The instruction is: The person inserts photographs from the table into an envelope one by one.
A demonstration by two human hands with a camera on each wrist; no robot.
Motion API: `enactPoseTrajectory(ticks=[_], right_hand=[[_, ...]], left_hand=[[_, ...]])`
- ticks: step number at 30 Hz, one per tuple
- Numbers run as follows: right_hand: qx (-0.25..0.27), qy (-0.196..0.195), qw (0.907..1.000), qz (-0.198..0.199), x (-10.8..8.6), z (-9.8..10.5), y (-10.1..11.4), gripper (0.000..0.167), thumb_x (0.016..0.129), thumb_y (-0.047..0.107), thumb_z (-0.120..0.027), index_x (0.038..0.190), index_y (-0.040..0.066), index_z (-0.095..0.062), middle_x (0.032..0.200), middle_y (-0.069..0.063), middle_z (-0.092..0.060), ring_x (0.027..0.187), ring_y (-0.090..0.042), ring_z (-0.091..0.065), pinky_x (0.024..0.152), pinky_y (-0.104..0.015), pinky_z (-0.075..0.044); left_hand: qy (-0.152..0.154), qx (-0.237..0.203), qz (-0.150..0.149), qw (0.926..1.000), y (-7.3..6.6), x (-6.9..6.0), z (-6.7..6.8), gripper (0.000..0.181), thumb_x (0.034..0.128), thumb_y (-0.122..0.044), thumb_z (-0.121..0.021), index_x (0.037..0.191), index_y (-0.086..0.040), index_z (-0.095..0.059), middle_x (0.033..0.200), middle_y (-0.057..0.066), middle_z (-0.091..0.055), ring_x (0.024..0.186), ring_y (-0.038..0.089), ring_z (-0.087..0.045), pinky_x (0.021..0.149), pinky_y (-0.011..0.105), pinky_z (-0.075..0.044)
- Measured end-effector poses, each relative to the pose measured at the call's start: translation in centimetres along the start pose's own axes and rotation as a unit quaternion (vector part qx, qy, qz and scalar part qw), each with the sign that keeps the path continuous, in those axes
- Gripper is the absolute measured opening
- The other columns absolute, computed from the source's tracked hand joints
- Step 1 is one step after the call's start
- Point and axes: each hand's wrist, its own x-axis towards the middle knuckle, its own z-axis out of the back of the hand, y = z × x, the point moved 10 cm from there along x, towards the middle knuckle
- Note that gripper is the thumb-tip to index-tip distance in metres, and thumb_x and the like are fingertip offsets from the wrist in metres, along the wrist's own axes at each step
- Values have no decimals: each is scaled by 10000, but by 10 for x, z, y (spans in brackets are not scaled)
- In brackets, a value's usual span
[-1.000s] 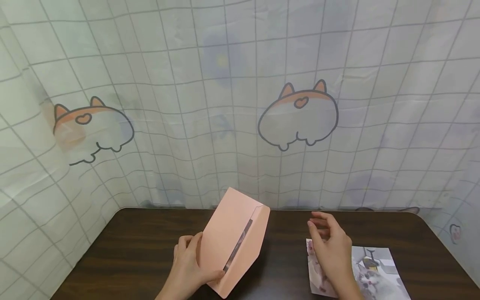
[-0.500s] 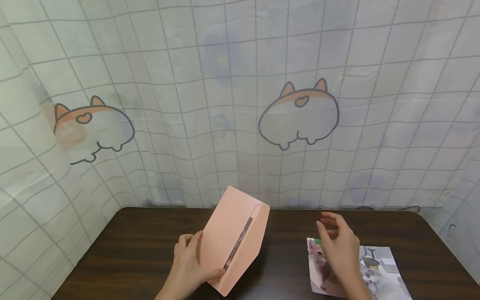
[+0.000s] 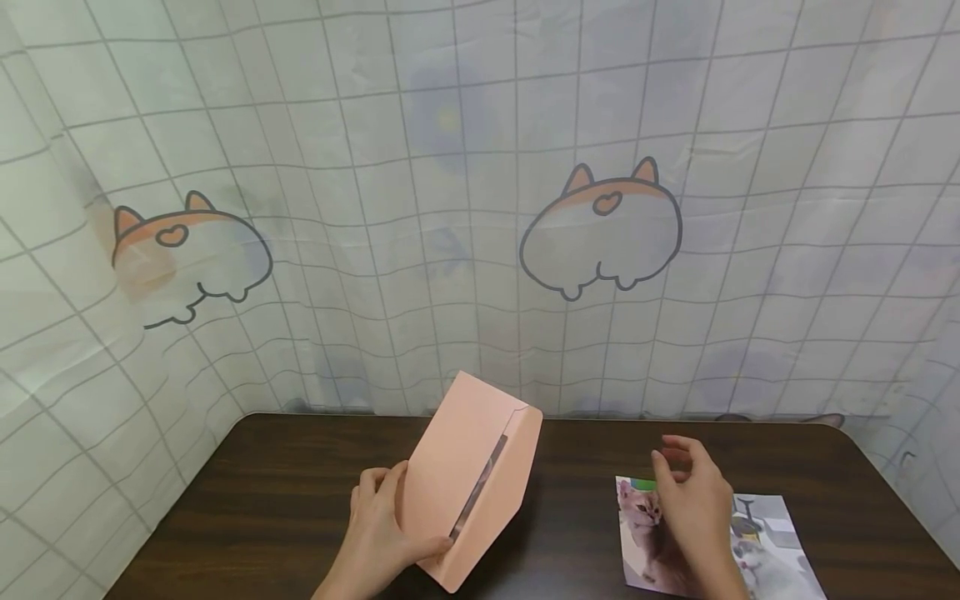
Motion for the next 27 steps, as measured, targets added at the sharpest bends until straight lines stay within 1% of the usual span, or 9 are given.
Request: enactPoseTrajectory(ticks=[2, 6, 8, 11, 14, 18, 22, 27], right_hand=[[-37, -18, 10000, -53, 1, 1, -3, 305, 1003, 124, -682, 1272, -19, -661, 1204, -304, -716, 693, 88, -573, 566, -217, -469], [-151, 11, 9998, -114, 3, 0, -8, 311, 1003, 124, -680, 1270, -33, -656, 1190, -310, -718, 729, -120, -693, 561, -226, -462], [-212, 54, 9997, -140, 4, -1, -10, 316, 1006, 128, -676, 1273, -40, -652, 1188, -312, -718, 763, -224, -726, 563, -232, -459], [-302, 140, 9993, -191, 5, -2, -14, 327, 1009, 137, -671, 1278, -46, -641, 1191, -316, -715, 814, -330, -742, 577, -246, -458], [-366, 212, 9989, -208, 6, -2, -18, 342, 1007, 148, -674, 1283, -51, -636, 1196, -319, -712, 862, -390, -742, 601, -267, -462], [-455, 376, 9979, -261, 8, -5, -24, 361, 1012, 161, -670, 1296, -56, -622, 1217, -323, -702, 915, -428, -733, 627, -292, -476], [-495, 550, 9964, -405, 9, -7, -31, 379, 1021, 177, -654, 1311, -63, -605, 1242, -334, -685, 975, -471, -715, 642, -323, -489], [-607, 707, 9942, -541, 12, -8, -38, 402, 1026, 192, -639, 1320, -78, -590, 1251, -343, -672, 1018, -500, -691, 693, -398, -512]], left_hand=[[-1, -9, 3, 10000, 0, 0, 0, 1083, 552, -392, -1028, 1444, -8, -550, 1267, 177, -450, 1110, 348, -410, 898, 556, -393], [12, -27, 19, 10000, 0, 0, 0, 1093, 551, -393, -1027, 1452, -5, -546, 1277, 178, -447, 1117, 349, -410, 905, 563, -396], [13, -27, 4, 10000, 0, 0, 0, 1101, 551, -397, -1028, 1458, -1, -543, 1284, 181, -447, 1119, 349, -412, 909, 564, -399], [20, -34, -2, 10000, 0, 0, 0, 1106, 552, -398, -1029, 1462, -2, -541, 1290, 181, -446, 1116, 345, -411, 911, 562, -399], [26, -24, -19, 10000, 0, 0, 0, 1109, 551, -400, -1031, 1462, -2, -540, 1289, 179, -445, 1112, 341, -411, 914, 557, -397], [32, -15, -25, 10000, -1, 0, 0, 1103, 550, -396, -1031, 1457, -3, -543, 1284, 177, -446, 1108, 341, -411, 914, 554, -398], [41, -42, 16, 10000, -1, 0, 0, 1095, 554, -389, -1028, 1457, -2, -544, 1278, 175, -446, 1109, 341, -408, 906, 553, -399], [16, -24, 38, 10000, -1, -1, -1, 1095, 548, -391, -1021, 1454, 1, -548, 1273, 174, -449, 1108, 342, -410, 901, 550, -408]])
